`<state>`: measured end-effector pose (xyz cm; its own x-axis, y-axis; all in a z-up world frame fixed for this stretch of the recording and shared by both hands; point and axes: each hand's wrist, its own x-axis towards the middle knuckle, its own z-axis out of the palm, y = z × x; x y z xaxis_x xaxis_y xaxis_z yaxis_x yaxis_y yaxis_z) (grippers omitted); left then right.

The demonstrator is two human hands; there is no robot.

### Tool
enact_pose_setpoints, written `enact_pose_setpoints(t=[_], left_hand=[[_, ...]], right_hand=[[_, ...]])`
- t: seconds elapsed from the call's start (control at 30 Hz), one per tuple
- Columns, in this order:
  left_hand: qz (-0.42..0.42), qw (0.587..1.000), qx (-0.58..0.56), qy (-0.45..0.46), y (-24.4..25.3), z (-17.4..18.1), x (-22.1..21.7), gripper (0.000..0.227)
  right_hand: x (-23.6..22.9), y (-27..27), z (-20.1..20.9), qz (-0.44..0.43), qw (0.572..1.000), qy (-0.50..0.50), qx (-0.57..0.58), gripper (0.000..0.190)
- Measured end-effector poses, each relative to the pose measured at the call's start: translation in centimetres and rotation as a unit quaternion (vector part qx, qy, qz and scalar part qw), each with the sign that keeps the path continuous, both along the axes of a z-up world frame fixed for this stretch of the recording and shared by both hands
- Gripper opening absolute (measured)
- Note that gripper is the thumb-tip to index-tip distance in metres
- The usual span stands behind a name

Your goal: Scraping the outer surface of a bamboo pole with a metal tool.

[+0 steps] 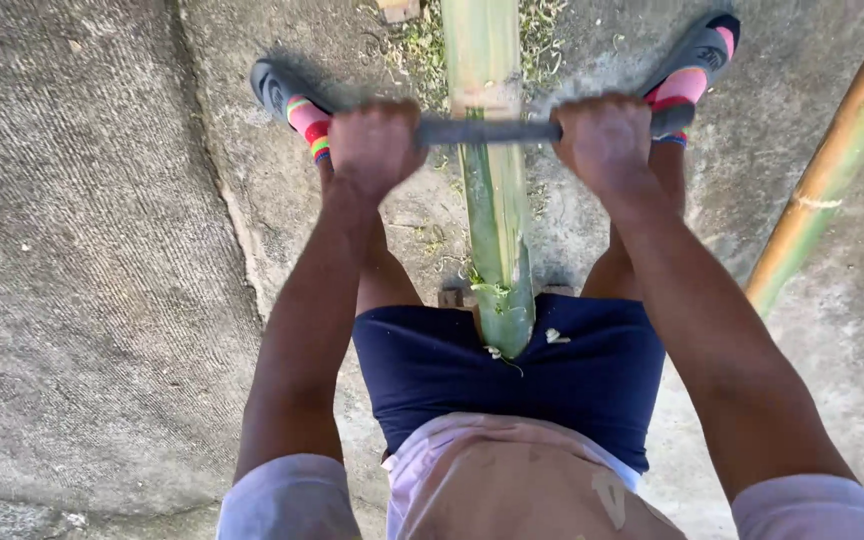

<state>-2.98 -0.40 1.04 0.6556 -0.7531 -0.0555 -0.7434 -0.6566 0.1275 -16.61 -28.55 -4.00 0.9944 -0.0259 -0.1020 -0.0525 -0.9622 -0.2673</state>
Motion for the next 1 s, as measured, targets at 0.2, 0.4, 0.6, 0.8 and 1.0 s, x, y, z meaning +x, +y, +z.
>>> enact_pose_setpoints(t=[0.2, 0.4, 0.6, 0.8, 1.0], left_hand=[[-0.009, 1.000, -0.008, 0.006, -1.0, 0.3, 2.7, 0.015], [-0.004, 1.000, 0.018, 0.006, -0.5, 0.5, -0.1, 0.012], [0.002, 0.996, 0.070, 0.061, -0.5, 2.1, -2.3, 0.013], [0.008, 1.000, 0.020, 0.012, -1.3, 2.3, 0.2, 0.012], [-0.015, 0.998, 0.065, 0.017, -0.6, 0.6, 0.3, 0.015]], right_hand=[[1.2, -0.9, -2.1, -0.002, 0.994, -0.107, 0.030, 0.009], [-1.4, 0.2, -1.5, -0.010, 0.996, -0.085, 0.014, 0.017], [-3.7, 0.7, -1.2, -0.019, 0.998, 0.035, 0.055, 0.020], [-0.6, -0.1, -1.4, -0.003, 0.997, -0.075, 0.018, 0.004], [-0.5, -0.6, -2.6, -0.010, 0.999, -0.011, 0.043, 0.009]])
